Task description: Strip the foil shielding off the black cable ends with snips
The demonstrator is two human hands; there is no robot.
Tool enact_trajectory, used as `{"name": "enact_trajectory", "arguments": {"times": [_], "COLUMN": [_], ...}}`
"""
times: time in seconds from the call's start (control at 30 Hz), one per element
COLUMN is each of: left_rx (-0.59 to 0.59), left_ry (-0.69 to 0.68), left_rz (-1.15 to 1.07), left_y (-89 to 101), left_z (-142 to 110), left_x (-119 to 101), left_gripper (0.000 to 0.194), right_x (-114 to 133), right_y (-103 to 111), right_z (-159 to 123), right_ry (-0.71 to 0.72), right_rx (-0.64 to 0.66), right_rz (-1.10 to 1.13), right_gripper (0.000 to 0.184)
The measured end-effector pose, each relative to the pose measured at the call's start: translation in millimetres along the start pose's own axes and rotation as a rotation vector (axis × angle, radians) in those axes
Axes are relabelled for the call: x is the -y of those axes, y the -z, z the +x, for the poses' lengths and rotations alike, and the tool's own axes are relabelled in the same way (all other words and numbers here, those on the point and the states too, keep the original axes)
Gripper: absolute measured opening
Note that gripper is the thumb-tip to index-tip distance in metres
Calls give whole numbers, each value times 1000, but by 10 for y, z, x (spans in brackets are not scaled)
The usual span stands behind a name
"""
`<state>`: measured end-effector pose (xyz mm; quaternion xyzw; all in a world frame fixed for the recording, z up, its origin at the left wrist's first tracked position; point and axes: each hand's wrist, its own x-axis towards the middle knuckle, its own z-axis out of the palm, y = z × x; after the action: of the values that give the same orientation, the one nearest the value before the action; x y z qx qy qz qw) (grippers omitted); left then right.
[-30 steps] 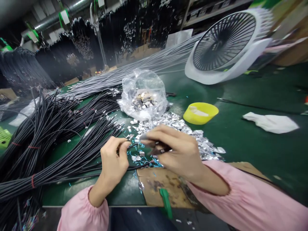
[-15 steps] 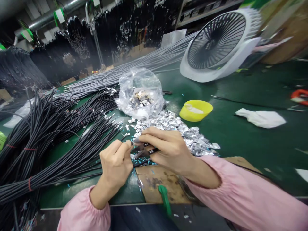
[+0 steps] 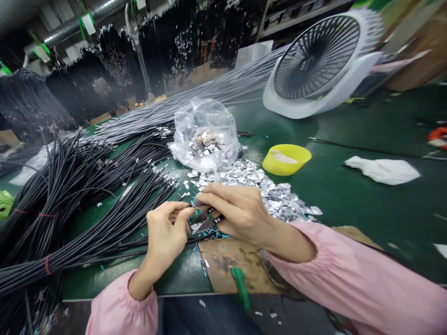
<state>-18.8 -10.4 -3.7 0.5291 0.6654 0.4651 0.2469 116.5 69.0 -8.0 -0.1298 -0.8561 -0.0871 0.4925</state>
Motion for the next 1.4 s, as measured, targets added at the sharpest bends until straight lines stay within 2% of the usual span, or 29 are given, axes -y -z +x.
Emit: {"name": "enact_trajectory", "arguments": {"times": [0.07, 0.17, 0.23, 0.3, 0.4, 0.47, 0.57, 0.67, 0.8, 0.9, 1.0, 1.1, 1.17, 1.27, 1.33, 1.4], "left_rx": [125, 259, 346, 412, 476, 452, 313, 201, 122, 105, 150, 226, 198, 29, -100, -198], "left_ry": [143, 187, 202, 248, 306, 308, 264, 233, 279, 311, 356, 383, 313, 14, -238, -429], "left_rz": [-214, -405, -431, -390, -273, -267, -361, -372, -357, -377, -381, -342, -320, -195, -45, 78], "left_y": [63, 139, 159, 153, 123, 113, 124, 140, 118, 96, 99, 110, 102, 70, 47, 33], "left_z": [30, 55, 54, 42, 34, 48, 89, 107, 82, 77, 96, 101, 82, 41, 21, 11], "left_x": [-64, -125, -161, -203, -250, -246, -196, -154, -145, -149, -161, -159, -129, -37, 29, 78], "left_gripper": [24, 39, 45, 46, 40, 37, 37, 34, 27, 27, 28, 26, 24, 19, 17, 15], "right_x": [-8, -26, -42, -58, -75, -75, -53, -14, 32, 64, 87, 72, 39, -6, -11, 7], "right_y": [-1, -6, -11, -15, -20, -20, -11, 8, 39, 60, 75, 76, 66, 42, 33, 37], "right_z": [17, 75, 113, 131, 106, 73, 37, 31, 34, 36, 50, 78, 93, 95, 91, 93], "right_ry": [-62, -301, -448, -549, -666, -703, -673, -585, -511, -489, -494, -656, -861, -1111, -1189, -1168], "right_rx": [-6, 41, 116, 184, 133, 30, -46, -2, 50, 73, 108, 167, 267, 430, 424, 367], "right_rz": [145, 507, 742, 877, 857, 730, 573, 577, 566, 494, 442, 534, 719, 1011, 1102, 1126], "right_gripper": [23, 13, 18, 24, 22, 17, 11, 10, 10, 11, 14, 14, 14, 17, 28, 40]}}
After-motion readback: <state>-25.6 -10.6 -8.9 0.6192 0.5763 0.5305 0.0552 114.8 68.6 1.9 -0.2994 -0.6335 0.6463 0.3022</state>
